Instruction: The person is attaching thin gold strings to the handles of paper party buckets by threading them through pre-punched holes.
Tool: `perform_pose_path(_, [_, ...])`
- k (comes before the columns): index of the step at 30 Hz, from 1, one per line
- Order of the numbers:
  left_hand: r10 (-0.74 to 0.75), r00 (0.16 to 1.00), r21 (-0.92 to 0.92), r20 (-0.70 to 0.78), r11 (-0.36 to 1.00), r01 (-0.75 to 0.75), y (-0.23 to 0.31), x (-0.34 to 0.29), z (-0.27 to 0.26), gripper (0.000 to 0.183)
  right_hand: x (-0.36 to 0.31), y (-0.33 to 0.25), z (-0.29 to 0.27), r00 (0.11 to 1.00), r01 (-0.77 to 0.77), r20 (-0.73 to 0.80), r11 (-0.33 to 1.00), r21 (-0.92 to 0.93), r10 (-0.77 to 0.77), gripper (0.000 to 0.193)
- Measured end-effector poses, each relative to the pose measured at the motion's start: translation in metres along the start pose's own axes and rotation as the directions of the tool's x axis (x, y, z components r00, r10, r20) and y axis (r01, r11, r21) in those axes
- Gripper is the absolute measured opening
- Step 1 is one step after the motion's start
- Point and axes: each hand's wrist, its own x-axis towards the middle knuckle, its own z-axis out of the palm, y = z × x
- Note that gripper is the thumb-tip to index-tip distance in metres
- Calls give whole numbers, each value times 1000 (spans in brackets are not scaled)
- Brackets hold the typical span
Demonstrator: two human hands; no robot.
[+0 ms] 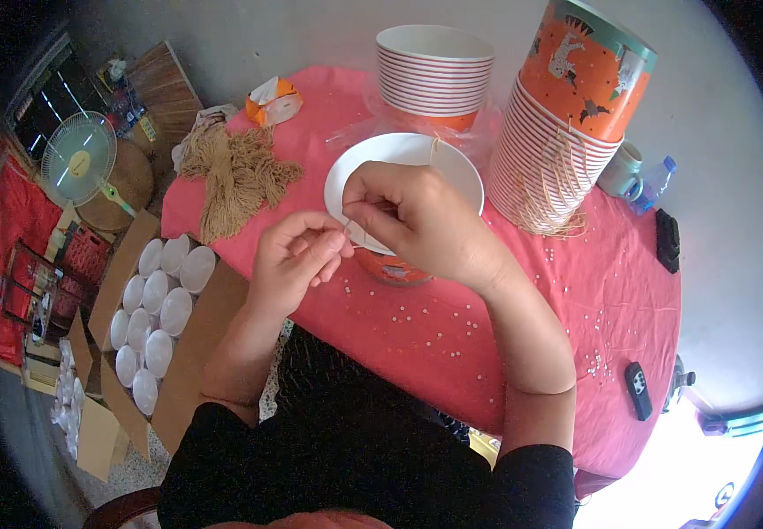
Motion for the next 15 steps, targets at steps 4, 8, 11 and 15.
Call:
perform_pose_path(4, [45, 990, 99, -131, 995, -33, 3, 4, 1, 10, -2, -8, -15, 995, -69, 73, 996, 61, 65, 13])
perform_pose_path(8, [138, 983, 335, -120, 938, -91, 5, 7, 7, 8, -3, -10, -16, 989, -101, 121, 979, 175, 80, 17])
perform_pose_path(11, [151, 988, 343, -19, 929, -135, 8, 4, 10, 11, -3, -6, -8, 995, -27, 100, 985, 172, 10, 18])
perform_pose_path(15, [103, 995, 314, 11, 944, -101, 13, 1, 13, 10, 0, -4, -1, 998, -34, 50, 973, 226, 23, 14])
